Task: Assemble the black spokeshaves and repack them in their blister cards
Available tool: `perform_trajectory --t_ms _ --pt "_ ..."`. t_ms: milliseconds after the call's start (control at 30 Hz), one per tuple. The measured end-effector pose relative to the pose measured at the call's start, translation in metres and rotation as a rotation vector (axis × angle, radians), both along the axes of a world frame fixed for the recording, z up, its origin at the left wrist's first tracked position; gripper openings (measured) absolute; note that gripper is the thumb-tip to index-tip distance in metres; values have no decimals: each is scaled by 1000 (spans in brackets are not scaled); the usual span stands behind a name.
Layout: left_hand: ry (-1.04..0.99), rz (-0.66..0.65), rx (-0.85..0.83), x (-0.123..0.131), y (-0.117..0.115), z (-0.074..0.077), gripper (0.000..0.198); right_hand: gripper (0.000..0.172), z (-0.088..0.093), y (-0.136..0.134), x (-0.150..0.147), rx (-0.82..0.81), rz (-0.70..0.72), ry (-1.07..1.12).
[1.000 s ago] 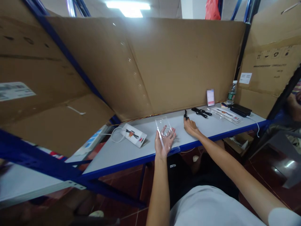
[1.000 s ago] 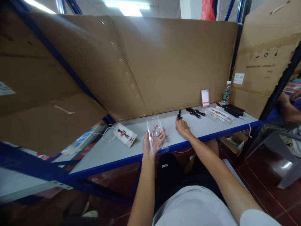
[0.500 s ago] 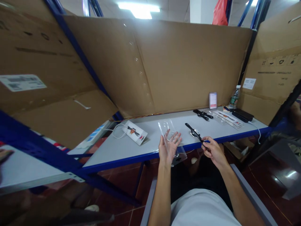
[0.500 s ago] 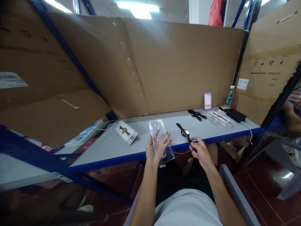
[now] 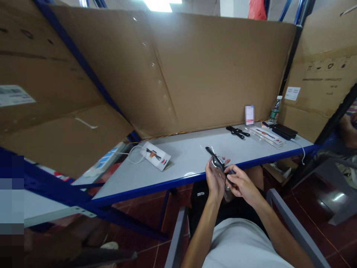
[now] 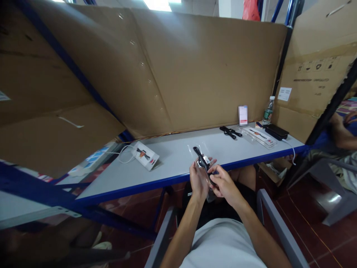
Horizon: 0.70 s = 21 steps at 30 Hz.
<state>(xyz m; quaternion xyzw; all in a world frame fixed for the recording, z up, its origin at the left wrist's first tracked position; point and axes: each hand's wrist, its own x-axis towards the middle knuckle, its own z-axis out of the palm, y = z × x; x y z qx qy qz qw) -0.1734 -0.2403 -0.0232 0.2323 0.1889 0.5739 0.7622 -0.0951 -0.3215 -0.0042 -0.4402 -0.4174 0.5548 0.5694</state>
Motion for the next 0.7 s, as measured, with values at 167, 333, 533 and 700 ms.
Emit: perform_trajectory --t_ms 167,333,533,700 --pt "-23 8 -66 5 -4 -5 33 17 -2 -3 -1 53 -203 -444" --pt "-42 -18 -55 7 -6 -11 31 17 4 -8 0 55 -243 -991" --pt "-57 -6 -119 7 -14 -6 35 24 14 -15 -3 -82 -257 -1161" --pt "-41 12 -153 4 -13 0 38 25 18 -18 -3 58 -270 -944"
